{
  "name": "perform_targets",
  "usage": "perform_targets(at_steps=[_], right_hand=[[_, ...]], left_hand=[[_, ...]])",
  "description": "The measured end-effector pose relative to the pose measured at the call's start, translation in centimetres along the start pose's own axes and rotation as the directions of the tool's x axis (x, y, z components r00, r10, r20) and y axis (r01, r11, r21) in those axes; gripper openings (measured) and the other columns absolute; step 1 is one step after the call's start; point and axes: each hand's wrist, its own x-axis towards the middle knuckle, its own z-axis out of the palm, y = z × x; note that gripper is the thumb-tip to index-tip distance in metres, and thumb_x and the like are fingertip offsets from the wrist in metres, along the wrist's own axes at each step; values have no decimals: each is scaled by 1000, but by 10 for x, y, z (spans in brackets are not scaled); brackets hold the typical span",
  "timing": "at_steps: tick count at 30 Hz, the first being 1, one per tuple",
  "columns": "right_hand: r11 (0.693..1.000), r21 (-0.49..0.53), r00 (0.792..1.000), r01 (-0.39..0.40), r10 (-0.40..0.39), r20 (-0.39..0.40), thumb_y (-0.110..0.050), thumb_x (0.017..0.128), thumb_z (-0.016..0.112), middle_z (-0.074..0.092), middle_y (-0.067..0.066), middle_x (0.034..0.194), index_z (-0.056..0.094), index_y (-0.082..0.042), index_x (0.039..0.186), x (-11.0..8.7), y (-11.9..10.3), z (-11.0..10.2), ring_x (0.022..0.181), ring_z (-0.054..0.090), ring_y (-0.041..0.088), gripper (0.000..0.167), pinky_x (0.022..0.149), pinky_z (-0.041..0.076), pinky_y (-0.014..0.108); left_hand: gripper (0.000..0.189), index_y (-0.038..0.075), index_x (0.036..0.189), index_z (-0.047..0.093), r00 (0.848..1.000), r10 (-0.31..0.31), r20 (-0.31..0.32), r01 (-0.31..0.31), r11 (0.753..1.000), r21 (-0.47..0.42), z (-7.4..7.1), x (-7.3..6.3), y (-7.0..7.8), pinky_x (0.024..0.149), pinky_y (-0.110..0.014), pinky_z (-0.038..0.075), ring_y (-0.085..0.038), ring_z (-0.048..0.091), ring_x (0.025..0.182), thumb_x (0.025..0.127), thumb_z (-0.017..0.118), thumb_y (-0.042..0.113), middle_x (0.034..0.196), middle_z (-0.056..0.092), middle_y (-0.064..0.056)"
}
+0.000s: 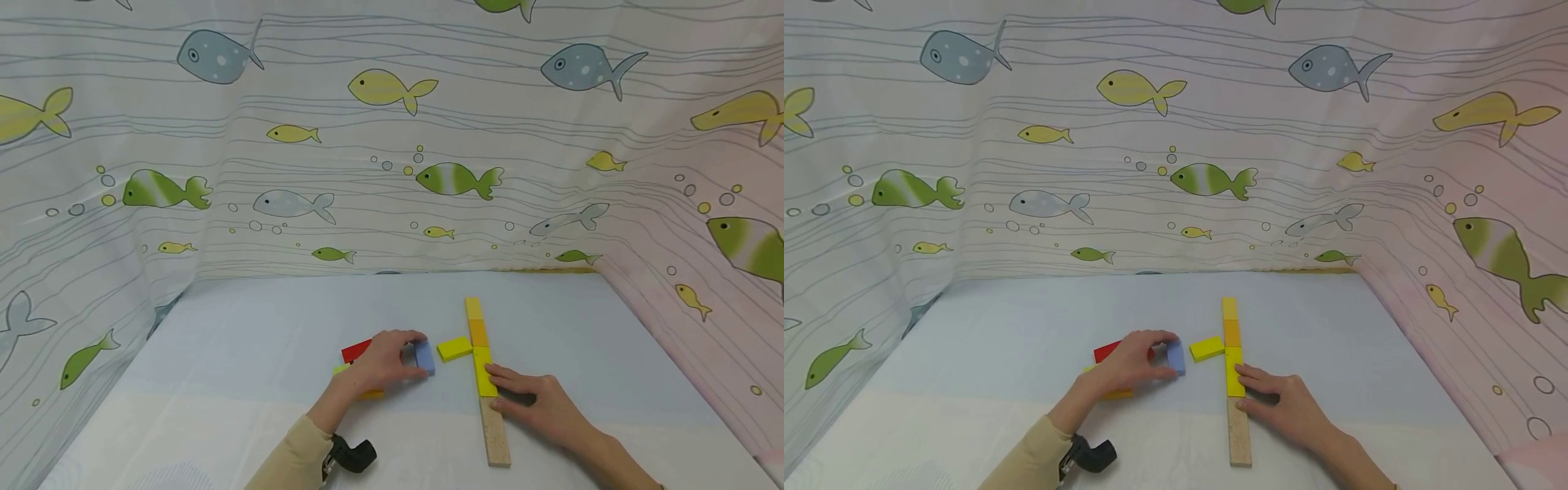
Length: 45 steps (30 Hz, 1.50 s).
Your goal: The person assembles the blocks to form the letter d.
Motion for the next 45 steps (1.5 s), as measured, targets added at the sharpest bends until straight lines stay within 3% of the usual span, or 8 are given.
perform_targets(at_steps=[6,15,21,26,35,45], right_hand=[[1000,-7,1000,-10,10,6,-43,84,77,64,-11,133,72,-18,124,0,-1,0,123,60,14,48,98,46,15],[1000,-14,1000,-14,14,3,-43,84,77,64,-10,133,72,-17,124,-1,-1,0,123,60,15,47,98,46,14],[1000,-3,1000,1,-1,-4,-41,84,77,65,-9,133,72,-17,123,-1,-1,0,122,60,15,46,97,42,9],[1000,-11,1000,5,-5,-2,-41,84,77,64,-10,133,72,-17,124,-1,-1,0,122,60,16,46,97,43,11],[999,-45,1000,-14,14,16,-45,85,76,63,-12,133,72,-18,124,1,-3,-1,123,60,16,47,97,51,24],[999,-33,1000,-14,15,12,-44,84,77,64,-11,133,73,-18,123,1,-3,-1,122,60,15,47,97,50,21]], left_hand=[[57,16,137,58,1000,-7,24,7,1000,4,4,-5,2,102,-34,51,-17,57,118,86,79,31,135,61,1],[58,23,138,59,997,-15,76,14,1000,24,5,-5,4,98,-28,51,-11,55,117,85,80,34,134,61,8],[65,17,137,60,1000,-18,19,17,999,50,7,-4,7,96,-29,52,-10,59,110,83,79,46,129,65,5],[63,15,135,62,1000,-8,-10,8,1000,25,9,-2,8,91,-23,53,-8,60,102,83,79,47,122,67,6],[60,19,137,60,999,-3,45,3,1000,7,5,-2,7,91,-23,52,-7,60,106,85,79,40,125,67,7],[67,20,144,52,997,-24,78,23,1000,5,2,-5,7,99,-29,50,-9,58,119,86,78,39,134,63,6]])
